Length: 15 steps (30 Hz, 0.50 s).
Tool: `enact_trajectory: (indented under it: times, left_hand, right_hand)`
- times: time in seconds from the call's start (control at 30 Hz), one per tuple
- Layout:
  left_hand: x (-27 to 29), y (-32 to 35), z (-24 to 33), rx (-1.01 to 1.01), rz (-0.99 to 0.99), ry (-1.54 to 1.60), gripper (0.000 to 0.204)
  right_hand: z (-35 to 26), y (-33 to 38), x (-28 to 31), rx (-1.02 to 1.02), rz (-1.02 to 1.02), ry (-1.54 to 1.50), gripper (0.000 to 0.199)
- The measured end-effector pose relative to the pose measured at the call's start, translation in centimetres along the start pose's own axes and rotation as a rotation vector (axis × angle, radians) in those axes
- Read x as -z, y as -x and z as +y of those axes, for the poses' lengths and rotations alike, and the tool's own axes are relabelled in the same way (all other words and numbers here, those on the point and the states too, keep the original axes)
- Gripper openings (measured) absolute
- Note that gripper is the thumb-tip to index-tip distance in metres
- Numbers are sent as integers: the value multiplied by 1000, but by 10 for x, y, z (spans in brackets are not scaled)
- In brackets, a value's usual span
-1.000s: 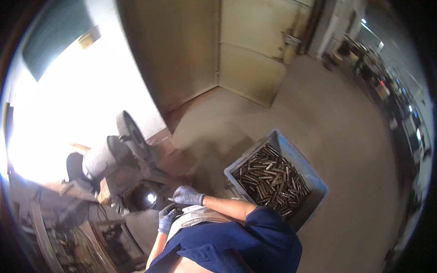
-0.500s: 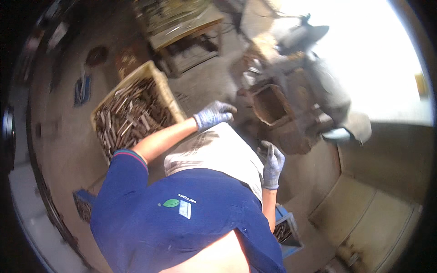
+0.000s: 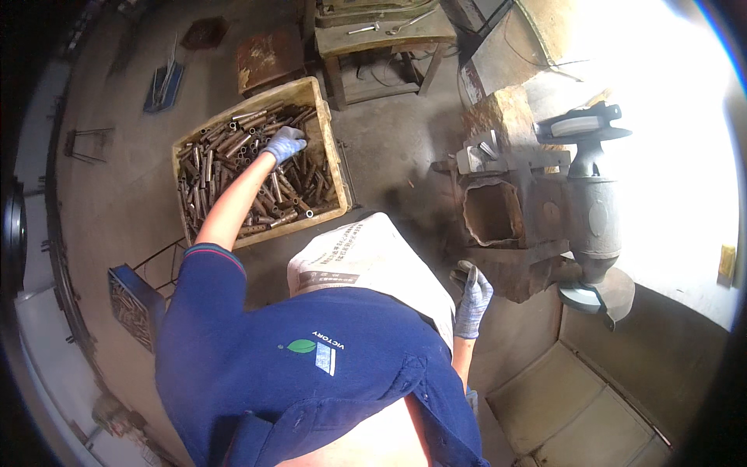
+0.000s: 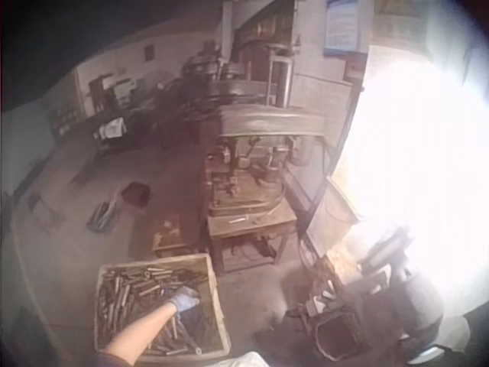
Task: The person takes metal tubes from a crate and holds them against a rotating grinding wheel by hand. The person rotates the tubes to grind different sections of the surface before returning them to a separate container.
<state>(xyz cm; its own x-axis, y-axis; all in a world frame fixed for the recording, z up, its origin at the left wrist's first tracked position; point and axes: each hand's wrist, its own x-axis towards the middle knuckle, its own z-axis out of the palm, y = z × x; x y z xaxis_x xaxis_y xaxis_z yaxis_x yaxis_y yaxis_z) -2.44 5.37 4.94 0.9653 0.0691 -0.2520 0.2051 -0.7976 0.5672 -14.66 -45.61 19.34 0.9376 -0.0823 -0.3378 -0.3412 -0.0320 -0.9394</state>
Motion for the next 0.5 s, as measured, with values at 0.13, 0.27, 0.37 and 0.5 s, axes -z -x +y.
enact_trajectory:
  times: [0.13, 0.27, 0.37, 0.5]
  left_hand:
    - [-47, -34, -2, 341, -78, -152, 31]
    - [-63, -39, 17, 145, -89, -212, 29]
    - [-95, -45, -11, 212, -29, -126, 30]
    - [-96, -38, 4, 301, -37, -173, 27]
  right_hand:
    - [-1, -2, -6, 11, -49, 96, 48]
    - [-1, 1, -8, -29, 22, 150, 45]
    - [-4, 4, -11, -17, 51, 183, 37]
    - [2, 7, -10, -38, 53, 169, 33]
